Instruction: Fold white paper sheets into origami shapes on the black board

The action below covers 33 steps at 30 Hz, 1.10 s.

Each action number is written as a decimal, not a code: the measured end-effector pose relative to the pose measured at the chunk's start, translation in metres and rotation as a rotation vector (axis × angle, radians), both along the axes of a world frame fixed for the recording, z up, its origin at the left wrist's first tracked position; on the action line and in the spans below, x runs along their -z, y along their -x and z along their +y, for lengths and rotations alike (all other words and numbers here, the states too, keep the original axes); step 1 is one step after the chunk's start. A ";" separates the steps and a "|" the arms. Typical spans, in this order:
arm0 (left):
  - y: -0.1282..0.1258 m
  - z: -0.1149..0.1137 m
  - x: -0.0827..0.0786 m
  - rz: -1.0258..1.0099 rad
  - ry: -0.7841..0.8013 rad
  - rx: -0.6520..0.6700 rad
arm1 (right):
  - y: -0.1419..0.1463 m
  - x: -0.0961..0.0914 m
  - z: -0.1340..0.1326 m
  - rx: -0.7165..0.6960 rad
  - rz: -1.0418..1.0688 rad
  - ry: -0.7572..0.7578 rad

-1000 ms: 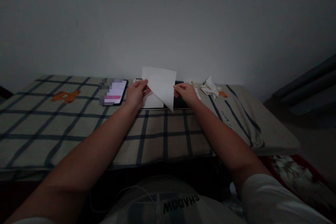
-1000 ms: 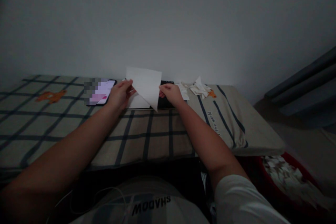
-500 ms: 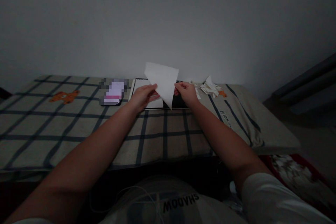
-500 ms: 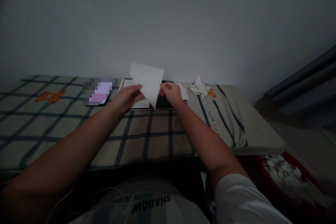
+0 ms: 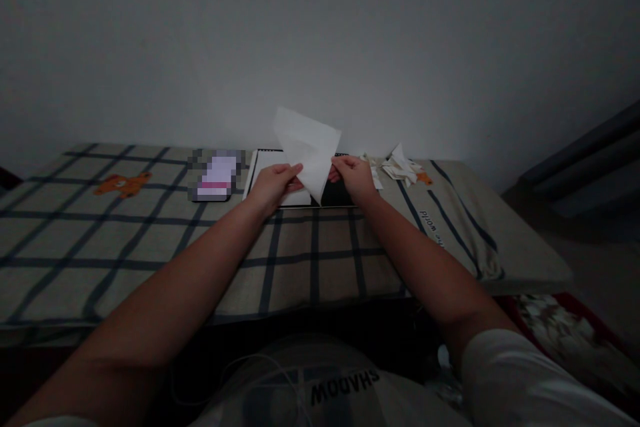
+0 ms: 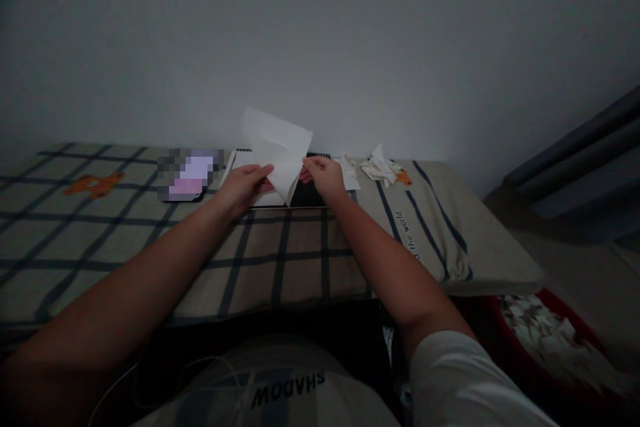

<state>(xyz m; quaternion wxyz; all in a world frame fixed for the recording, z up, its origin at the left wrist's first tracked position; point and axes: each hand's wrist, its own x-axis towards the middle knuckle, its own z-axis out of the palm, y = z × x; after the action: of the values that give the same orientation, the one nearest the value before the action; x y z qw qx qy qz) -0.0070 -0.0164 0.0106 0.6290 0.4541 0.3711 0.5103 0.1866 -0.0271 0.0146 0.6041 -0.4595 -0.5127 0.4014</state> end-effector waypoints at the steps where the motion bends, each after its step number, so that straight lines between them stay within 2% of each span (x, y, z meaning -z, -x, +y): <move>1: 0.000 -0.001 -0.001 -0.002 0.016 0.049 | 0.000 0.000 0.000 0.008 0.005 0.000; 4: -0.001 -0.004 -0.001 0.025 0.060 0.166 | -0.001 0.001 0.001 0.030 0.015 -0.002; 6: -0.002 -0.005 -0.001 0.038 0.067 0.166 | 0.000 0.001 0.001 0.029 0.025 -0.005; 12: -0.005 -0.007 -0.002 0.104 0.026 0.014 | 0.001 -0.002 -0.001 -0.006 0.050 0.032; 17: -0.005 -0.010 -0.007 0.148 -0.021 -0.073 | -0.001 -0.003 -0.002 -0.142 0.129 0.101; 21: -0.004 -0.009 -0.008 0.165 -0.058 -0.133 | -0.002 -0.002 -0.003 -0.245 0.103 0.170; 25: -0.003 -0.007 -0.007 0.213 -0.093 -0.173 | 0.000 -0.002 -0.005 -0.266 0.060 0.194; 28: -0.003 -0.007 -0.005 0.156 -0.102 -0.129 | 0.002 -0.002 -0.005 -0.234 0.054 0.178; 33: -0.004 -0.009 -0.004 0.065 -0.036 0.086 | 0.004 -0.001 -0.003 -0.155 0.071 0.125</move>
<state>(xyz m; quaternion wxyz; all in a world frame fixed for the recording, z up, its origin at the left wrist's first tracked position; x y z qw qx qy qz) -0.0029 -0.0255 0.0146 0.6298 0.4971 0.3623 0.4743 0.1823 -0.0297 0.0154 0.5592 -0.4407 -0.4990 0.4940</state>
